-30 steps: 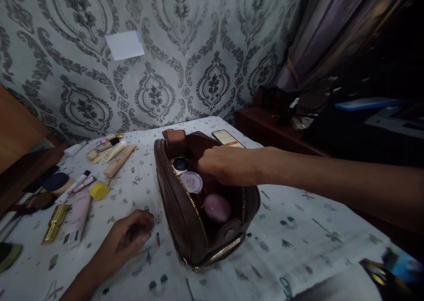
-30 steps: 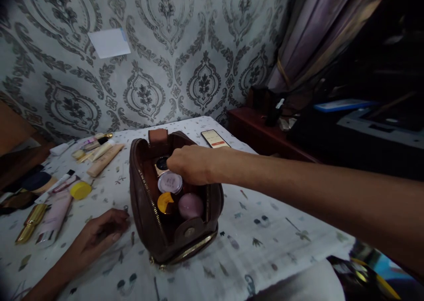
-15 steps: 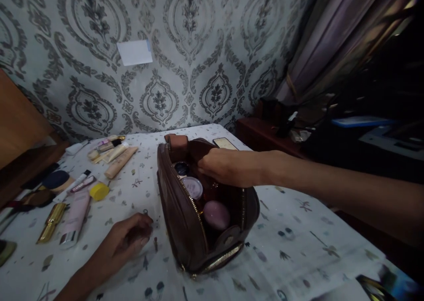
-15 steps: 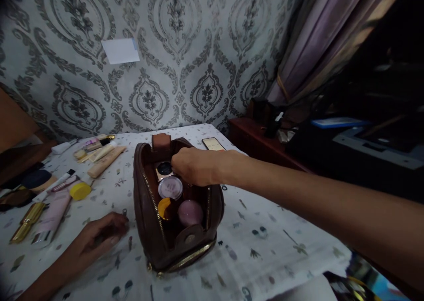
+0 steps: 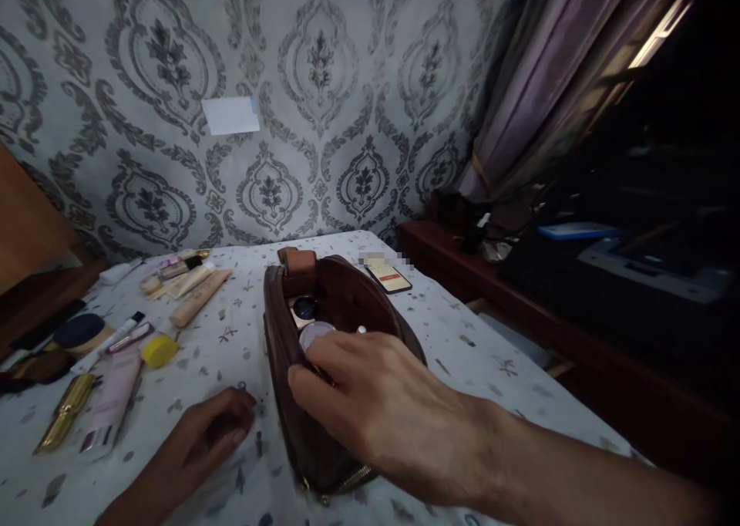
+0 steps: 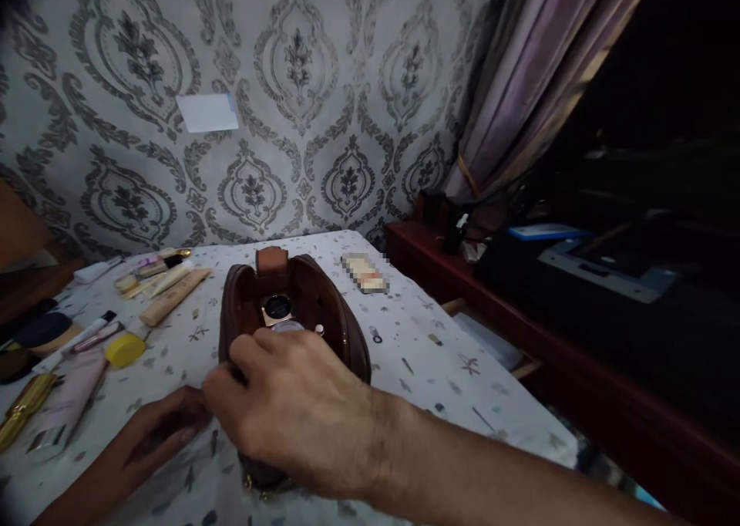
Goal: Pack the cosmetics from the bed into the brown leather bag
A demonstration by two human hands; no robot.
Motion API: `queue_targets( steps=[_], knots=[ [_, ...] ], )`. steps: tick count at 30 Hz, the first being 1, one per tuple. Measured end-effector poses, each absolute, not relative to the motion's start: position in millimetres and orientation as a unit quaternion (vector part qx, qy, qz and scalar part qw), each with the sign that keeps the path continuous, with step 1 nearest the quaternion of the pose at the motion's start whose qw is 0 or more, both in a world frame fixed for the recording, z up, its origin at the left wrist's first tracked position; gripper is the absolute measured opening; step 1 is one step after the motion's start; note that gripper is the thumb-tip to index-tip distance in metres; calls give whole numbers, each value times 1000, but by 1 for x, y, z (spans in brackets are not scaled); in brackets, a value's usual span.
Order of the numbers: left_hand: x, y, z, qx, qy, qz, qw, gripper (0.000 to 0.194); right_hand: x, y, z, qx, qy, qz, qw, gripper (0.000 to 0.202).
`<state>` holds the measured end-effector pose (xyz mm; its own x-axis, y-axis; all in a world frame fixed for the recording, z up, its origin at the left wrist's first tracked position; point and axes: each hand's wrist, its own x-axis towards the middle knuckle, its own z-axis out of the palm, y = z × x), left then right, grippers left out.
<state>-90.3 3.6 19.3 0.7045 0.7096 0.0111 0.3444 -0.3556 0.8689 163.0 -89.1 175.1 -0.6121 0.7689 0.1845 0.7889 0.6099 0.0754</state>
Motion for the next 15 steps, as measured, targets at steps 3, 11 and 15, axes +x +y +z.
queue_targets(
  steps=[3, 11, 15],
  knots=[
    [-88, 4, 22, 811, 314, 194, 455, 33, 174, -90, 171, -482, -869, -64, 90, 12],
    [-91, 5, 17, 808, 307, 197, 462, 27, 210, -52, 172, -516, -850, -64, -82, 10],
    [-91, 4, 21, 818, 300, 188, 454, 29, 204, -47, 171, -521, -840, -47, -143, 13]
  ],
)
